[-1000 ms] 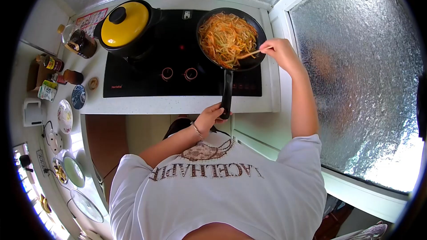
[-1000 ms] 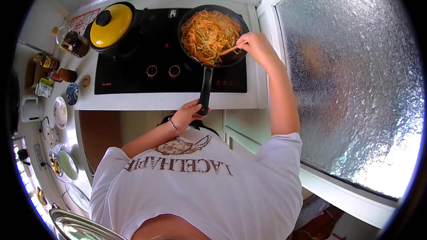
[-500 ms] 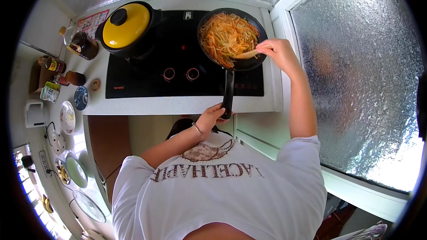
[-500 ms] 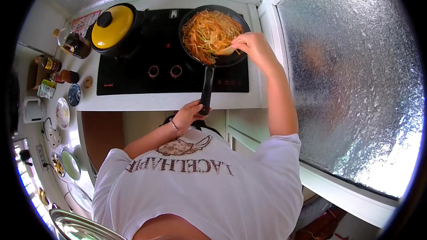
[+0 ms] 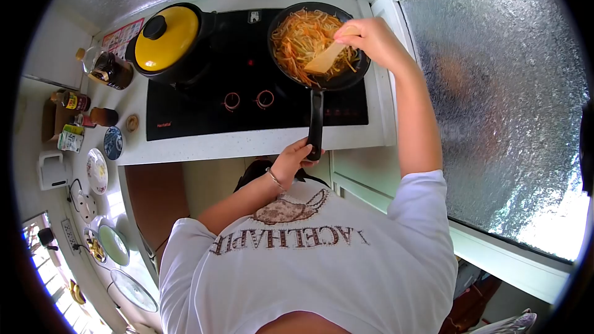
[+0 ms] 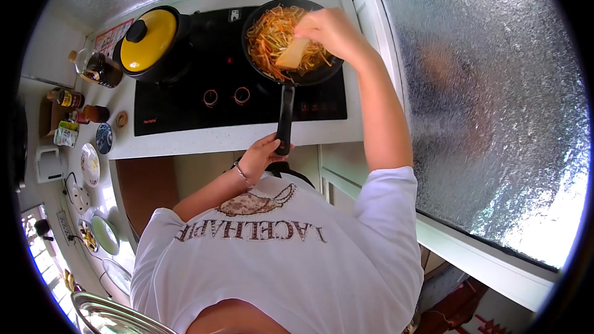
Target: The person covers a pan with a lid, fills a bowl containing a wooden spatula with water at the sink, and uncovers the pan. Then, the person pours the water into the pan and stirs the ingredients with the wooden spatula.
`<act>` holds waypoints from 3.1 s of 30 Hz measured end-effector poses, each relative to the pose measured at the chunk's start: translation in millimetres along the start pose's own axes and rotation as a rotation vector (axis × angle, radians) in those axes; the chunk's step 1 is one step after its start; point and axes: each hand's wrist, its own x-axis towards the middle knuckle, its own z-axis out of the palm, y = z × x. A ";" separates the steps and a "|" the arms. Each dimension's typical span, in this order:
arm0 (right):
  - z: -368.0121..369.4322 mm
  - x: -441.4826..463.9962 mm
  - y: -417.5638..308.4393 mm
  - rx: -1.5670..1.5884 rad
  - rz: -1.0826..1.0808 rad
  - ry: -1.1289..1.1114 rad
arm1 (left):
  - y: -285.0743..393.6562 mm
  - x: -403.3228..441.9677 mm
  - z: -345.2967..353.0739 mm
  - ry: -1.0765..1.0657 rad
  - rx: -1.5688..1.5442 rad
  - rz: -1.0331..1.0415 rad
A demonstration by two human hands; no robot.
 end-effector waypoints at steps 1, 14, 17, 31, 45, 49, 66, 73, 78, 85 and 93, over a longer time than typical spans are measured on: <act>3.3 4.4 -3.9 0.013 -0.012 -0.048 | 0.1 -0.7 0.5 0.001 0.001 -0.006; 19.1 50.0 68.5 -0.043 0.153 0.036 | 2.0 -0.7 2.7 0.041 0.003 -0.019; 18.0 48.9 67.2 -0.059 0.172 0.045 | 4.1 -1.8 3.6 0.045 0.008 -0.034; 21.6 46.4 54.3 -0.210 0.079 0.068 | 5.5 -2.9 3.4 0.039 0.005 -0.039; -1.8 -26.3 30.4 0.108 0.195 0.260 | 4.4 -0.7 2.6 0.052 -0.025 -0.021; 35.2 -30.0 53.8 0.092 0.110 0.318 | 5.9 -2.3 3.0 0.053 -0.010 -0.013; 65.2 -81.1 22.7 -0.064 -0.080 0.213 | 0.0 0.9 -2.2 0.020 -0.032 -0.021; 58.7 -93.7 38.4 -0.037 0.029 0.351 | 1.7 0.8 -1.7 0.019 -0.024 -0.040; 74.1 -103.1 31.2 -0.107 -0.127 0.278 | 2.0 -1.1 -1.9 0.002 -0.011 -0.022; 72.5 -102.0 38.7 -0.136 -0.142 0.300 | -1.2 -0.6 -1.7 0.006 -0.035 -0.011; 34.7 -74.2 72.2 -0.235 0.039 0.446 | 0.3 0.6 -0.2 0.017 -0.021 -0.005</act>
